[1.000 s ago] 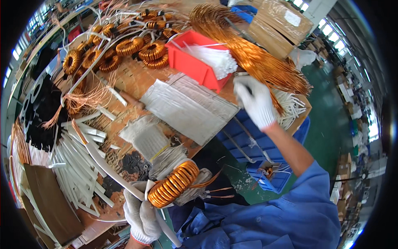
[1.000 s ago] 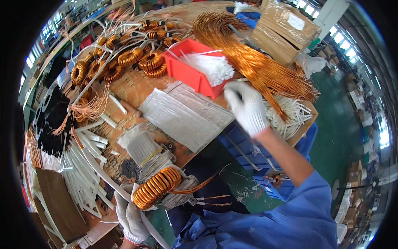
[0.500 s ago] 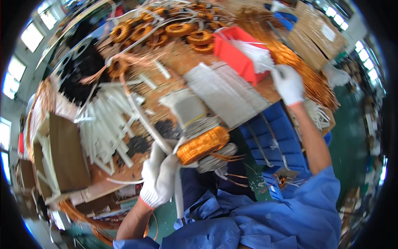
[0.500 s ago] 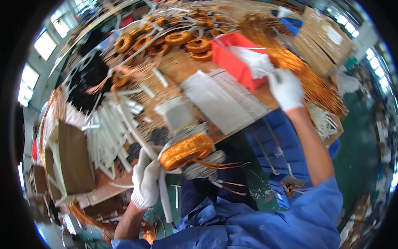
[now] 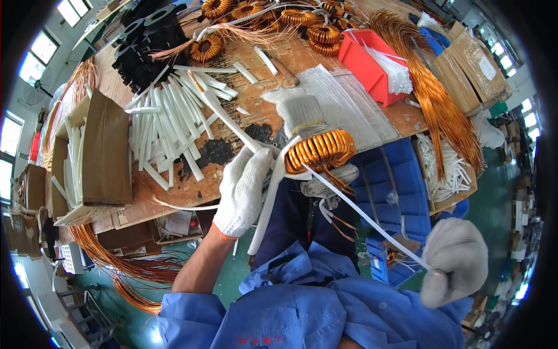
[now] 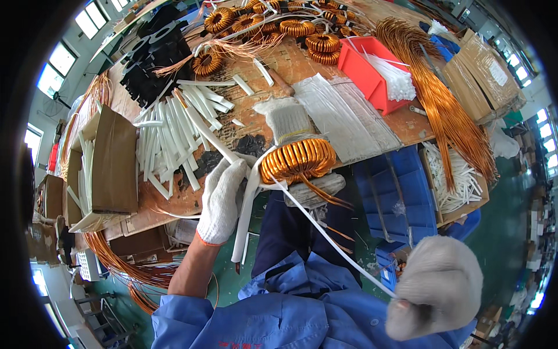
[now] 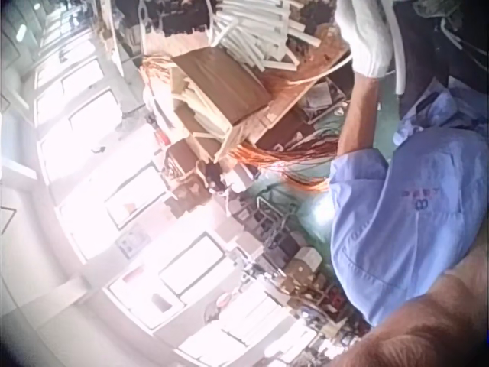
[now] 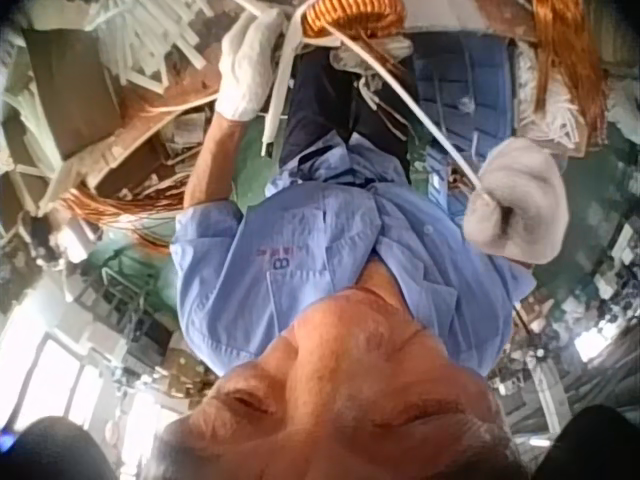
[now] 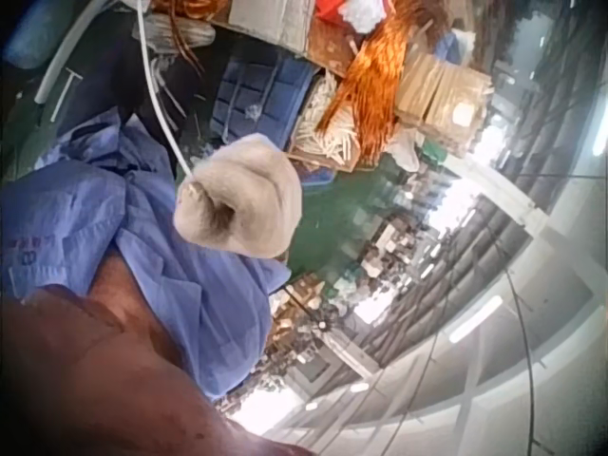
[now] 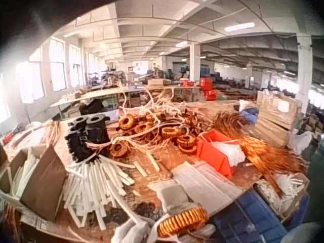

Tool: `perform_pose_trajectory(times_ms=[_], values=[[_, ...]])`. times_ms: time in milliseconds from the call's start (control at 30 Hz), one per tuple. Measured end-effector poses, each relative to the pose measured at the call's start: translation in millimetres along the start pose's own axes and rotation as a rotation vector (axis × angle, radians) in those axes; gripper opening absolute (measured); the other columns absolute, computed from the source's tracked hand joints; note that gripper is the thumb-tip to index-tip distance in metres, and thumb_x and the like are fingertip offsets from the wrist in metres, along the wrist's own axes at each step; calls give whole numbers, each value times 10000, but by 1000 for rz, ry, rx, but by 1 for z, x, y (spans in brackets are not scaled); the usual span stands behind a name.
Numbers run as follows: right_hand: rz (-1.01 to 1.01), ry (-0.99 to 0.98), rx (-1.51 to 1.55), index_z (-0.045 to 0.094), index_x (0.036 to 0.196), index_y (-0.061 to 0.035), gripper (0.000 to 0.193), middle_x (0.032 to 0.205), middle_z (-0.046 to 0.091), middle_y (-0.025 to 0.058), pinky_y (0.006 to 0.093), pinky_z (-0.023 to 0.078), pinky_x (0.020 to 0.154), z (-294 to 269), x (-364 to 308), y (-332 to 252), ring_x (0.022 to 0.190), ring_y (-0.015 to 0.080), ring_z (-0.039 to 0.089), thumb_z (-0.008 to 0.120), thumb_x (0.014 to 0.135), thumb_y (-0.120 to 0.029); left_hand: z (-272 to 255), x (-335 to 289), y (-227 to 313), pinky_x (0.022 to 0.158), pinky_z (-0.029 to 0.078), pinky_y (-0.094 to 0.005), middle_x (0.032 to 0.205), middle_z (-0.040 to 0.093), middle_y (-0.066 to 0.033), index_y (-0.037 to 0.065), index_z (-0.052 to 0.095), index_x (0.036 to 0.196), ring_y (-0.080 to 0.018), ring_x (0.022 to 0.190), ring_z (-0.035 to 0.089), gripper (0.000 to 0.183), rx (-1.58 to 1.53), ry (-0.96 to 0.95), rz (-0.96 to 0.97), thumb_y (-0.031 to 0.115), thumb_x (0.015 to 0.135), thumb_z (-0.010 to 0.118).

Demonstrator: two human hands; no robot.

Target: Insulating and wrapping wire leads on a heavy toroidal transformer inductor coil.

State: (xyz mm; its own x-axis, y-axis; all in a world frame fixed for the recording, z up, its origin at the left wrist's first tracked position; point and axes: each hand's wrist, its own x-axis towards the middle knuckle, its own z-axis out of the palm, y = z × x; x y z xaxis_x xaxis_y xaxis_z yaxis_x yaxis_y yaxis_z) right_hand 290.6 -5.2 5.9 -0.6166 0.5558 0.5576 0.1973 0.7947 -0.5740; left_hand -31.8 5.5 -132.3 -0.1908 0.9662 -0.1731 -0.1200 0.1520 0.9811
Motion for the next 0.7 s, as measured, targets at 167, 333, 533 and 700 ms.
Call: perform_pose_trajectory(times_ms=[167, 333, 533, 700], values=[[-6, -64, -87, 635, 994, -18, 130, 836, 613, 79, 311, 435, 525, 13, 7, -1, 618, 167, 587, 720, 903, -53, 1, 1, -10, 768, 506, -260, 983, 712, -59, -59, 699, 1244, -106, 850, 633, 376, -175, -7, -12, 262, 1119, 549], [-20, -64, -21, 644, 1004, -29, 165, 846, 623, 69, 308, 441, 529, 15, 8, 1, 617, 157, 580, 728, 862, -41, -2, 1, -18, 806, 519, -267, 1013, 718, -71, -71, 697, 1265, -108, 891, 647, 373, -260, -15, 3, 244, 1116, 565], [10, -65, -32, 650, 991, -26, 146, 841, 612, 73, 305, 442, 538, 18, 8, -6, 634, 158, 586, 723, 865, -42, -1, 3, -23, 717, 470, -228, 938, 693, -21, -46, 716, 1253, -62, 807, 588, 343, -341, -38, 17, 233, 1107, 581], [14, -82, -94, 654, 979, -32, 127, 839, 612, 83, 307, 438, 537, 23, 13, 1, 626, 158, 576, 739, 886, -48, 3, 0, -21, 739, 480, -229, 955, 705, -30, -43, 715, 1254, -69, 822, 597, 335, -386, -9, 7, 220, 1095, 581]])
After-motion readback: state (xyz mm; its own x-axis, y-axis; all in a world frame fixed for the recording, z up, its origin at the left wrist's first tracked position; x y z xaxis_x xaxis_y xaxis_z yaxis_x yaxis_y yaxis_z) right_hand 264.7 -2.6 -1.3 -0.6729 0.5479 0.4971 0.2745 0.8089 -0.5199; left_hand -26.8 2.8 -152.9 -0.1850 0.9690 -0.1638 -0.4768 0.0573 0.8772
